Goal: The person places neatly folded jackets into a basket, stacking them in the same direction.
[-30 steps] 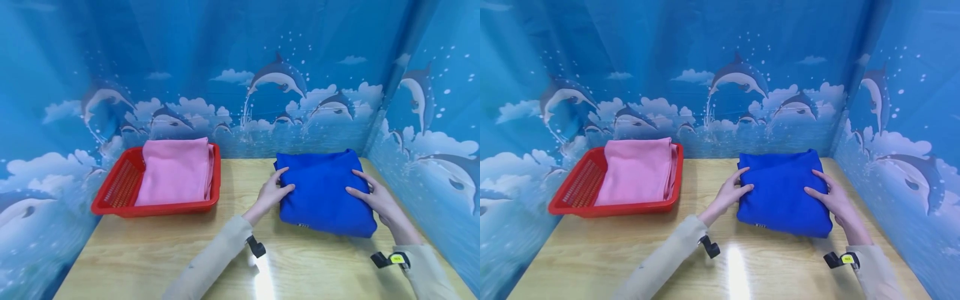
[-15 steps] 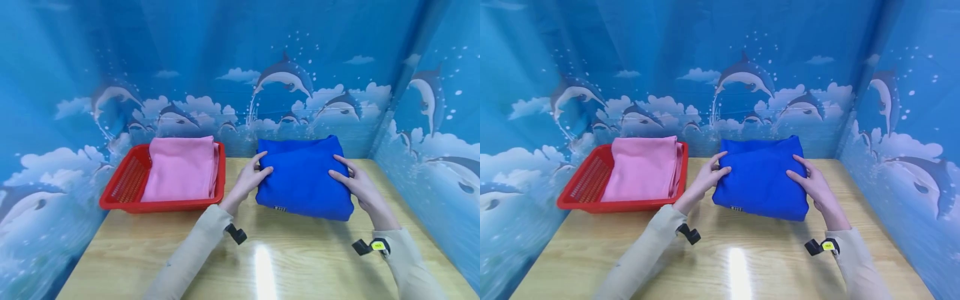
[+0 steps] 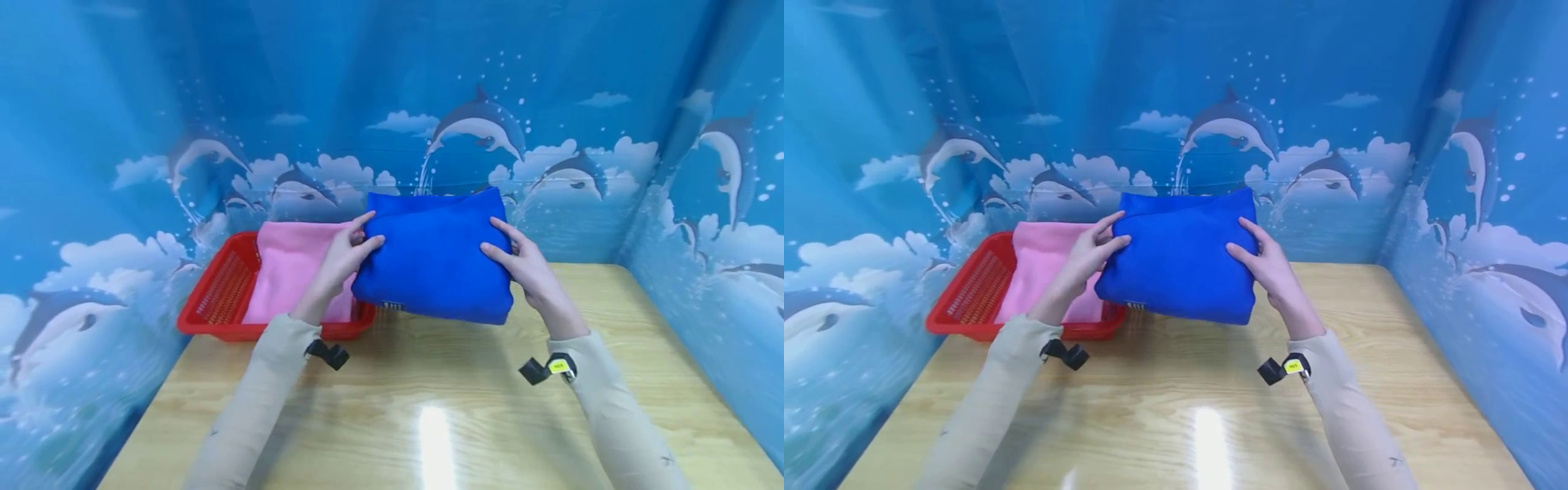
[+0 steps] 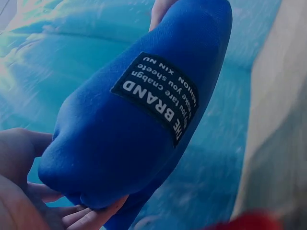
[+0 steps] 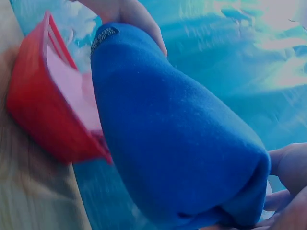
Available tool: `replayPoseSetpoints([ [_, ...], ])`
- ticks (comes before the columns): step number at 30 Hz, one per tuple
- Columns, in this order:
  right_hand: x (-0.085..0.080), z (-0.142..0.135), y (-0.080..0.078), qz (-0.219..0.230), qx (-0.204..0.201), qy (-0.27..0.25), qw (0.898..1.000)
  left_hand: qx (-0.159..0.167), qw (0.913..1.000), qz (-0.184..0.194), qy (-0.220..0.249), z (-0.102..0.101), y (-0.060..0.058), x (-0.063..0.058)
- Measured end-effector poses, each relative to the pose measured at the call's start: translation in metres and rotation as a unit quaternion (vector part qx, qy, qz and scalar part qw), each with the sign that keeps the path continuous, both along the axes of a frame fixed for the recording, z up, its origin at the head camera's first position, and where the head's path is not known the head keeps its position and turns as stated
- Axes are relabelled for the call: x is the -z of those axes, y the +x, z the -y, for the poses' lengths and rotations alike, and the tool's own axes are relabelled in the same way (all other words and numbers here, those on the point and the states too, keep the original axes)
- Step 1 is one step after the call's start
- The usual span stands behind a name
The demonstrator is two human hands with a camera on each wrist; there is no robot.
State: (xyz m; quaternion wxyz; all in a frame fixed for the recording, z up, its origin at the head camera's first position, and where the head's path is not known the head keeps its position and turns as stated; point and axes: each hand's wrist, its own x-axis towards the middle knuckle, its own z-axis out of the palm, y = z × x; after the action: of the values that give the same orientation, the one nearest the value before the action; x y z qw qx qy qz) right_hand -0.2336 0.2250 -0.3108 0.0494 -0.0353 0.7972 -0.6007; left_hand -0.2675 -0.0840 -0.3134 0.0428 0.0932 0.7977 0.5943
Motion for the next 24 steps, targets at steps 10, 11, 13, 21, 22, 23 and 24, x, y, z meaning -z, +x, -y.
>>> replayPoseSetpoints([
  [10, -0.011, 0.084, -0.022, -0.027, -0.035, -0.038, 0.998, -0.051, 0.9986, 0.001, -0.012, 0.087, 0.007, -0.021],
  [11, -0.012, 0.092, -0.023, -0.031, -0.041, -0.043, 0.998, -0.055, 0.9984, 0.003, -0.009, 0.096, 0.008, -0.023],
  [13, -0.013, 0.109, -0.025, -0.038, -0.051, -0.050, 0.997, -0.064, 0.9979, 0.008, -0.007, 0.111, 0.011, -0.027],
  [21, -0.004, 0.170, -0.039, -0.047, -0.094, -0.066, 0.992, -0.095, 0.9952, 0.017, -0.017, 0.172, 0.015, -0.026],
  [22, 0.000, 0.176, -0.041, -0.048, -0.096, -0.061, 0.992, -0.097, 0.9949, 0.017, -0.021, 0.179, 0.015, -0.023],
  [23, 0.005, 0.182, -0.043, -0.048, -0.097, -0.056, 0.993, -0.100, 0.9946, 0.016, -0.024, 0.184, 0.015, -0.021],
  [24, 0.010, 0.188, -0.045, -0.047, -0.099, -0.051, 0.993, -0.101, 0.9944, 0.016, -0.026, 0.190, 0.014, -0.018],
])
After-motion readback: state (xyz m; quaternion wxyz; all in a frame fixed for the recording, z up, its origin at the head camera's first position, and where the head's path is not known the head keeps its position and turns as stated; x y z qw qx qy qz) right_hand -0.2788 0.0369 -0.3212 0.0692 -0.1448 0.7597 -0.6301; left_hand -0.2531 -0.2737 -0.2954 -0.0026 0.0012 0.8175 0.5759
